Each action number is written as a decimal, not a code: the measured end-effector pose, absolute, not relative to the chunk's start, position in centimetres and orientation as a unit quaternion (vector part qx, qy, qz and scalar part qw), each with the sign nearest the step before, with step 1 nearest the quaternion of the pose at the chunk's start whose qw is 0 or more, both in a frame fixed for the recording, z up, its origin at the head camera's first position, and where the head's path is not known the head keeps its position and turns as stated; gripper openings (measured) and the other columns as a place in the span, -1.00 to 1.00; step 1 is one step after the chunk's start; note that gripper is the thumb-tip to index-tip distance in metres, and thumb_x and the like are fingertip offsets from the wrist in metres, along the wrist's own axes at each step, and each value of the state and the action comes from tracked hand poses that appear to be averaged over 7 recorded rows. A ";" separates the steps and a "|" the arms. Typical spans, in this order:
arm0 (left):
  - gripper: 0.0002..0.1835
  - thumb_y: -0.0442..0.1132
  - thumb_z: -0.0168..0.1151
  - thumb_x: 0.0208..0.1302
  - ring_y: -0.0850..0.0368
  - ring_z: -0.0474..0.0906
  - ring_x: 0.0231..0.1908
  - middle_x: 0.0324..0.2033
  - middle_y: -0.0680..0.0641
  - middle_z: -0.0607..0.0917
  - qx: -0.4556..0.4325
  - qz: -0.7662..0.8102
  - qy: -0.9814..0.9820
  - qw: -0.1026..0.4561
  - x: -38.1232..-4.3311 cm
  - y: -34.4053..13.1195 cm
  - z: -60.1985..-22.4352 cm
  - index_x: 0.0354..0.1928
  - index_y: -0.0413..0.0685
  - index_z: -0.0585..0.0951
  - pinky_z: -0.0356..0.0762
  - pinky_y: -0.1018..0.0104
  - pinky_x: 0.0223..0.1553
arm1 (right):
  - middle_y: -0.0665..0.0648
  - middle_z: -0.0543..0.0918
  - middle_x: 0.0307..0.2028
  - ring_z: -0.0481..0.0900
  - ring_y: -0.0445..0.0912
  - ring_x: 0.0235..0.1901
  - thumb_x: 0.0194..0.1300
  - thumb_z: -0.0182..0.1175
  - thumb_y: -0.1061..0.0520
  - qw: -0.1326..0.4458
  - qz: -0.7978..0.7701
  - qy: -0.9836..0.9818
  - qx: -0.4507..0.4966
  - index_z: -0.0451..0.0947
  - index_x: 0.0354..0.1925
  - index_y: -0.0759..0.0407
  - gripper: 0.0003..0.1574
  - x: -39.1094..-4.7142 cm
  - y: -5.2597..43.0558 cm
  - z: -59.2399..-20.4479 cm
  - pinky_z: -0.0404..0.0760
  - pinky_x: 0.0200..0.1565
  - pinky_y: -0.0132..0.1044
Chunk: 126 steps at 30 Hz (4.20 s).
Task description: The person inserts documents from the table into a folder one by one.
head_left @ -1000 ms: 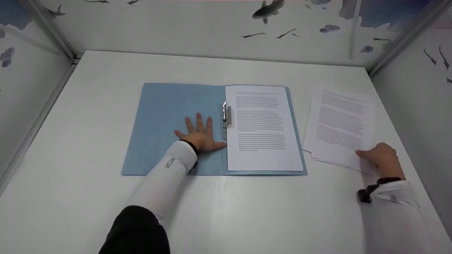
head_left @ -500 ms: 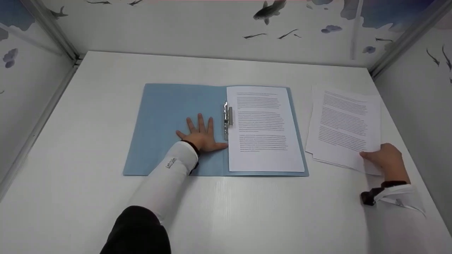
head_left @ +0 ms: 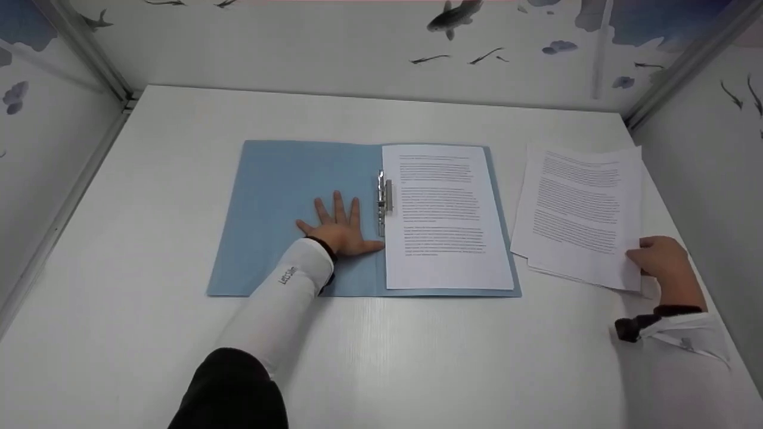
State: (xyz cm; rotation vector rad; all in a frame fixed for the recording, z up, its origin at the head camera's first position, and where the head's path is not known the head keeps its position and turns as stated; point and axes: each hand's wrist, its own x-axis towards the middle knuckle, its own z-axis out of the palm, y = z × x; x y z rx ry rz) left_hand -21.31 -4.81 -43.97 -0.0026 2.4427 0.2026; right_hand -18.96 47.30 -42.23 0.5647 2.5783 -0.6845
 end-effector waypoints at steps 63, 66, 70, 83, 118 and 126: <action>0.21 0.61 -0.09 0.07 -0.34 -0.66 0.43 0.46 -0.13 -0.61 -0.005 0.087 0.937 0.339 -21.5 -4.8 -44.3 0.51 0.22 -0.45 -0.33 -0.56 0.23 | -0.18 0.61 -0.26 0.56 -0.32 -0.35 0.34 0.22 0.12 0.056 -0.621 0.774 0.114 0.34 0.20 0.12 -0.49 -18.0 37.6 -37.1 0.52 -0.37 -0.53; 0.21 0.62 -0.10 0.06 -0.34 -0.66 0.43 0.46 -0.12 -0.61 -0.005 0.084 0.936 0.342 -21.6 -4.7 -44.3 0.51 0.23 -0.44 -0.33 -0.56 0.23 | -0.22 0.59 -0.23 0.58 -0.35 -0.30 0.34 0.22 0.06 0.087 -0.586 0.797 0.119 0.20 0.34 0.29 -0.27 -18.1 36.6 -37.9 0.55 -0.31 -0.53; 0.20 0.63 -0.12 0.06 -0.33 -0.65 0.43 0.47 -0.11 -0.60 -0.009 0.075 0.935 0.346 -21.6 -4.6 -44.2 0.51 0.25 -0.44 -0.31 -0.55 0.24 | -0.21 0.55 -0.20 0.57 -0.37 -0.26 0.41 0.14 0.01 0.117 -0.531 0.833 0.103 0.11 0.41 0.38 -0.19 -18.2 35.2 -39.3 0.57 -0.24 -0.51; 0.19 0.62 -0.13 0.08 -0.34 -0.66 0.43 0.46 -0.12 -0.60 -0.004 0.076 0.934 0.349 -21.6 -4.7 -44.3 0.50 0.24 -0.45 -0.32 -0.56 0.23 | 0.25 0.49 0.08 0.55 -0.36 -0.23 0.47 0.04 0.04 0.177 -0.491 0.849 0.085 0.13 0.40 0.39 -0.29 -18.1 32.5 -41.7 0.56 -0.16 -0.49; 0.19 0.63 -0.16 0.08 -0.35 -0.63 0.43 0.48 -0.14 -0.56 -0.007 0.069 0.933 0.353 -21.3 -4.5 -43.3 0.51 0.21 -0.44 -0.30 -0.55 0.24 | 0.38 0.43 0.22 0.49 -0.21 -0.14 0.45 0.06 0.05 0.211 -0.469 0.855 0.075 0.16 0.40 0.33 -0.31 -18.1 29.5 -41.4 0.51 -0.16 -0.53; 0.20 0.63 -0.13 0.07 -0.34 -0.67 0.43 0.47 -0.13 -0.59 -0.011 0.078 0.931 0.356 -21.1 -4.4 -43.3 0.51 0.22 -0.45 -0.32 -0.55 0.24 | 0.38 0.43 0.23 0.47 -0.03 0.00 0.45 0.07 0.03 0.213 -0.426 0.877 0.070 0.18 0.40 0.29 -0.31 -18.2 29.5 -41.7 0.48 -0.17 -0.49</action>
